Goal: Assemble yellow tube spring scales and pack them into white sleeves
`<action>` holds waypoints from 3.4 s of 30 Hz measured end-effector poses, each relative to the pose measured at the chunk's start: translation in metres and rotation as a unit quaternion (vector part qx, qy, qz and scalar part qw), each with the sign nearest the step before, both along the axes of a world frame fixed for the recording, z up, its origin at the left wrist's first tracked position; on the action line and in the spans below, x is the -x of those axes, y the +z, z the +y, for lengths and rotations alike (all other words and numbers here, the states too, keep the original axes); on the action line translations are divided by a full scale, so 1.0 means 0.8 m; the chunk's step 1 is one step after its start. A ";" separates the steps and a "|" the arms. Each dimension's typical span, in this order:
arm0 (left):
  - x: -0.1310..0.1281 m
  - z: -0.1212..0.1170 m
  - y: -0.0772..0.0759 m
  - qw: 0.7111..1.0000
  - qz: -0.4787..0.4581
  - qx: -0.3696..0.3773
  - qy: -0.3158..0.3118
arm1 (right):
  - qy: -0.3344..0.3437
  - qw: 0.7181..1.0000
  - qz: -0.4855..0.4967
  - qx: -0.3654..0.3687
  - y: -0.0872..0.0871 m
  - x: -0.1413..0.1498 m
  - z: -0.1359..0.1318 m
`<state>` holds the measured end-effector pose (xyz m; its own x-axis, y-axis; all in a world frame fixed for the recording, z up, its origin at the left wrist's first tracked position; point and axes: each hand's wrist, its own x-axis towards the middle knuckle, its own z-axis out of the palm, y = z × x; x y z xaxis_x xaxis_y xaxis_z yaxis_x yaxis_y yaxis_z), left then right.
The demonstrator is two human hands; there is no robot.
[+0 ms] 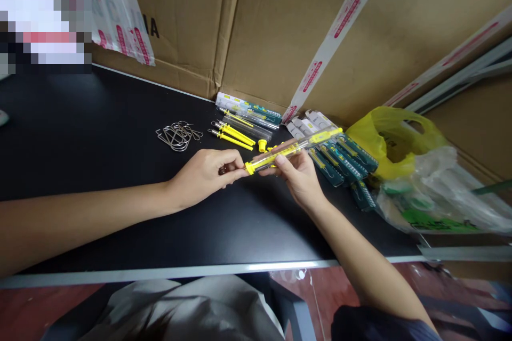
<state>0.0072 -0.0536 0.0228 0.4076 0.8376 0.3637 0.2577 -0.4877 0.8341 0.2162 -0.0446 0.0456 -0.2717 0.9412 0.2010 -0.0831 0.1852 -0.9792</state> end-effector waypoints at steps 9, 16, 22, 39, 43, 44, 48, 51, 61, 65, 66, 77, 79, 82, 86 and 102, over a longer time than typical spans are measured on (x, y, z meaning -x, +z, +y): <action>0.000 -0.001 -0.001 1.000 0.009 -0.006 -0.001 | 0.010 1.000 -0.012 0.002 -0.001 0.000 -0.001; 0.002 -0.001 -0.004 0.998 0.038 -0.050 0.004 | 0.017 0.999 -0.028 0.000 -0.005 0.000 0.000; 0.002 -0.001 -0.004 0.995 0.067 -0.068 -0.002 | 0.033 0.999 -0.032 0.003 -0.006 0.001 -0.002; 0.004 0.002 -0.006 0.998 0.062 0.011 -0.027 | 0.030 0.997 0.003 0.068 -0.020 0.006 -0.003; 0.000 0.004 -0.006 0.989 -0.010 0.132 -0.058 | 0.042 0.995 0.024 0.086 -0.022 0.004 0.005; -0.001 0.004 -0.007 0.985 -0.027 0.158 -0.065 | 0.044 0.995 0.026 0.088 -0.023 0.004 0.007; -0.006 0.003 -0.010 0.969 -0.074 0.213 -0.099 | 0.047 0.994 0.023 0.093 -0.027 0.004 0.011; -0.008 0.004 -0.010 0.965 -0.087 0.221 -0.114 | 0.043 0.994 0.023 0.093 -0.027 0.005 0.012; -0.007 0.007 -0.006 0.973 -0.066 0.216 -0.054 | 0.075 0.996 -0.035 0.038 -0.025 0.006 0.005; -0.003 0.013 -0.010 0.976 -0.070 0.199 -0.048 | 0.103 0.991 -0.087 0.024 -0.016 -0.006 0.010; -0.002 0.015 -0.011 0.976 -0.077 0.199 -0.038 | 0.100 0.989 -0.107 0.013 -0.012 -0.012 0.013; 0.011 0.043 -0.016 0.967 -0.162 0.191 0.041 | -0.072 0.819 -0.508 -0.255 0.008 -0.055 0.035; 0.011 0.044 -0.015 0.967 -0.166 0.191 0.043 | -0.046 0.796 -0.546 -0.258 0.006 -0.052 0.032; 0.011 0.043 -0.014 0.969 -0.157 0.188 0.037 | -0.036 0.766 -0.590 -0.255 0.001 -0.046 0.029; 0.010 0.042 -0.014 0.969 -0.155 0.190 0.031 | -0.053 0.746 -0.614 -0.252 -0.006 -0.041 0.030; 0.010 0.041 -0.015 0.971 -0.153 0.184 0.022 | -0.139 0.954 -0.211 -0.163 0.037 -0.070 0.036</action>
<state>-0.0006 -0.0212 0.0107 0.2895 0.9477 0.1343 -0.0156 -0.1357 0.9906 0.2724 -0.0157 0.0749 -0.1426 0.8947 0.4233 0.4019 0.4432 -0.8013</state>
